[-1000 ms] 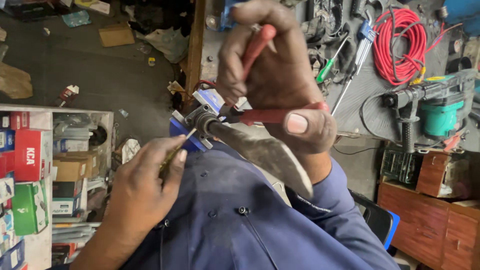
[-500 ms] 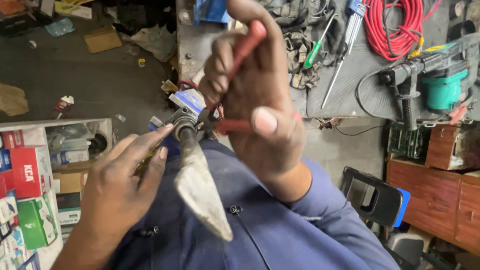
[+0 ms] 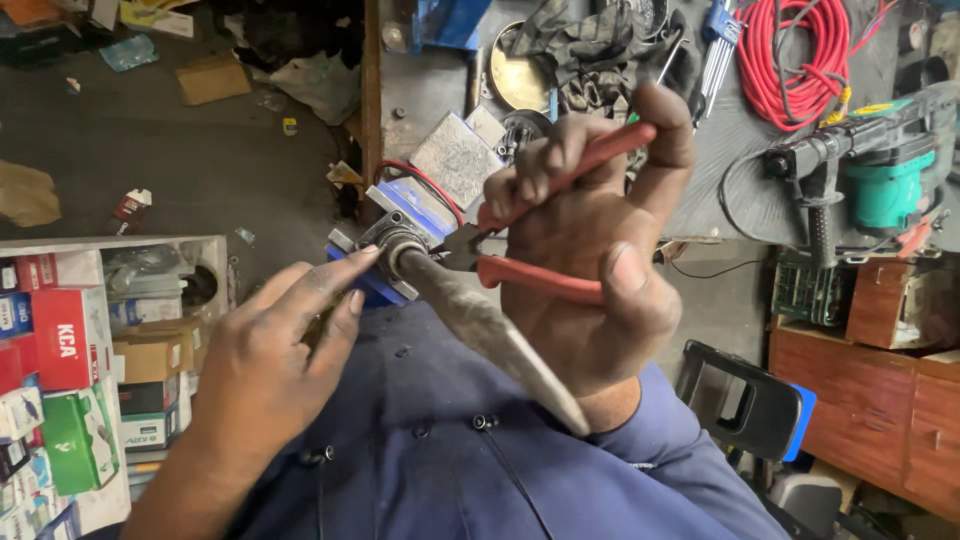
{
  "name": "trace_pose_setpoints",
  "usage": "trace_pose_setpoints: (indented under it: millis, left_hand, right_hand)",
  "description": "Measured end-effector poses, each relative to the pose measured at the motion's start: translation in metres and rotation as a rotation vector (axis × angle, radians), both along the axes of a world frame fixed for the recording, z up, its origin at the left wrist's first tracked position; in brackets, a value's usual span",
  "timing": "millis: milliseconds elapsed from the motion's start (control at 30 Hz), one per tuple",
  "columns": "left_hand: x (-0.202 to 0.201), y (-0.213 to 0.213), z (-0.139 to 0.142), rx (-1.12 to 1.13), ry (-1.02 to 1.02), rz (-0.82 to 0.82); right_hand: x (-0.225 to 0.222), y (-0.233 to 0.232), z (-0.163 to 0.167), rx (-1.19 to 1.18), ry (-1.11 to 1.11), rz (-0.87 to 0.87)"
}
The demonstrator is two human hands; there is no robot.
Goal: The person clamps a long metal shaft with a blade-like end in a bench vise and works on the hub fitting at its center. They use pliers to grip and turn parts, pick up small fasteners from the workbench, and use a small hand tool on the hub while steadying the shaft with the other hand.
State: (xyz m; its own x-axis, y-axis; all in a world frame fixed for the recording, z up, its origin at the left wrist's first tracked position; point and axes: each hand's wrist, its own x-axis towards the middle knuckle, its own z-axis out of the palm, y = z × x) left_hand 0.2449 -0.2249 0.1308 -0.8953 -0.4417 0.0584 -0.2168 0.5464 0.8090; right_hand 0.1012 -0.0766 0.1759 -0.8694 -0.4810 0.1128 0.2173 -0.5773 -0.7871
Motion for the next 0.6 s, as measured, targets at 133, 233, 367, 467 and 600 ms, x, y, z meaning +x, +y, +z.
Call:
trace_pose_setpoints:
  millis: [133, 233, 367, 467, 600]
  left_hand:
    - [0.003, -0.004, -0.003, -0.013, 0.052, -0.031]
    - [0.004, -0.008, -0.003, -0.03, 0.068, -0.036]
    - [0.004, -0.014, -0.003, 0.032, 0.021, -0.065]
    - [0.004, -0.018, -0.003, 0.06, 0.018, -0.077]
    - [0.004, -0.026, -0.003, 0.033, 0.052, -0.118]
  right_hand:
    - [0.006, 0.0, 0.006, 0.035, 0.004, -0.001]
    - [0.014, 0.003, 0.009, 0.061, 0.011, -0.003]
    - [0.026, -0.001, 0.005, 0.036, 0.037, -0.065]
    - [0.036, -0.008, 0.004, 0.045, 0.048, -0.174]
    - [0.052, -0.019, 0.01, 0.153, 0.247, -0.214]
